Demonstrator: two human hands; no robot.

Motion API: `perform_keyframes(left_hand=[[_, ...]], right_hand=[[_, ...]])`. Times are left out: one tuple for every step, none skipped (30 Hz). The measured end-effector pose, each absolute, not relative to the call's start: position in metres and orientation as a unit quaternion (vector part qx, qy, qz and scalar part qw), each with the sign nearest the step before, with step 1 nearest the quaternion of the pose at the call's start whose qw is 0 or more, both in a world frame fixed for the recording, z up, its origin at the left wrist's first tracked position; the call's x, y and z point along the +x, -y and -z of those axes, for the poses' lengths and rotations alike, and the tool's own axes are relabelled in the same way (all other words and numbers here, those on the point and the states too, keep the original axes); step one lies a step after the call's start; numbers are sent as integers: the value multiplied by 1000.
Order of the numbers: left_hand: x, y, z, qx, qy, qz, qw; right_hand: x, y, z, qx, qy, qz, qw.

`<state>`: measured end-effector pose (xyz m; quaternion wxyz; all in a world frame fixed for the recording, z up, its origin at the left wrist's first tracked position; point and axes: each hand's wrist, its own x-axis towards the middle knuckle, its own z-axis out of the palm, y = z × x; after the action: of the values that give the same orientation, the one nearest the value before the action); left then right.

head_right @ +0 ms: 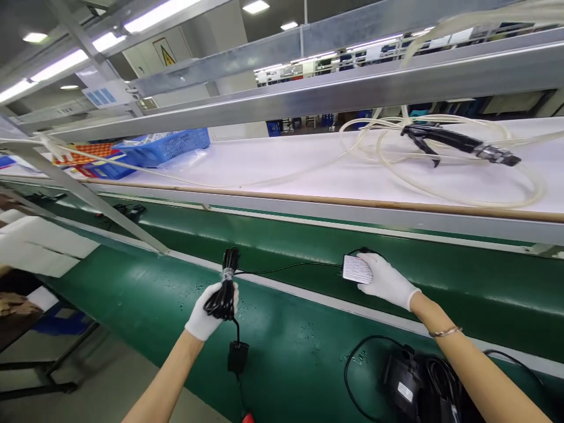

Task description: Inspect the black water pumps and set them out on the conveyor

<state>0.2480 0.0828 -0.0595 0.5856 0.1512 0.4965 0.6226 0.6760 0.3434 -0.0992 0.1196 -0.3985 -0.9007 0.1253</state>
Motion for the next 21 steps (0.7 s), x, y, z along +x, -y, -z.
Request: perform_keyframes(left_hand=[[244,-90,54,175,-527,-608,567],[240,-97,49,195,-552,-593,553],[236,-104,45,212,-569,-579,545],[232,-111,40,225,-578,-566,543],[227,-119,36,238,-583,-553,545],[222,-129,33,255,-590,-535,548],[218,-141,30,273,-598,-516,549],[215,-156,29,290,-608,-496,547],[214,-173,30,302,-621,-479,542],[215,-193,33,310,-636,-465,532],[218,-215,39,314,-653,-453,519],[224,-238,48,315,-671,-444,503],[234,-261,58,315,-690,-435,485],[245,-284,71,314,-708,-426,466],[259,-305,85,313,-726,-416,448],[273,-325,99,311,-743,-405,433],[288,-342,114,309,-757,-394,419],[303,-357,129,307,-768,-383,412],[317,-370,144,306,-776,-373,407],[329,-380,158,308,-780,-363,406],[338,-387,172,314,-782,-354,406]], right_hand=[[673,-344,100,-402,898,-131,123],[670,-346,102,-408,893,-138,126],[665,-350,104,-418,887,-149,129],[659,-354,108,-431,878,-163,129],[651,-360,114,-445,868,-178,126],[642,-366,120,-459,859,-192,122],[630,-373,128,-471,851,-203,116],[618,-380,136,-482,844,-207,113],[604,-387,145,-493,838,-207,111],[589,-394,155,-505,832,-203,109],[575,-401,166,-519,825,-199,107],[561,-408,176,-533,817,-194,103],[548,-415,187,-546,811,-187,99],[536,-421,197,-558,805,-177,93],[526,-428,207,-568,802,-165,88],[517,-434,215,-575,800,-151,83],[509,-439,223,-581,799,-135,77],[504,-444,231,-586,798,-119,71],[499,-448,237,-589,799,-104,63],[497,-451,243,-589,801,-92,53],[496,-453,247,-585,805,-84,40]])
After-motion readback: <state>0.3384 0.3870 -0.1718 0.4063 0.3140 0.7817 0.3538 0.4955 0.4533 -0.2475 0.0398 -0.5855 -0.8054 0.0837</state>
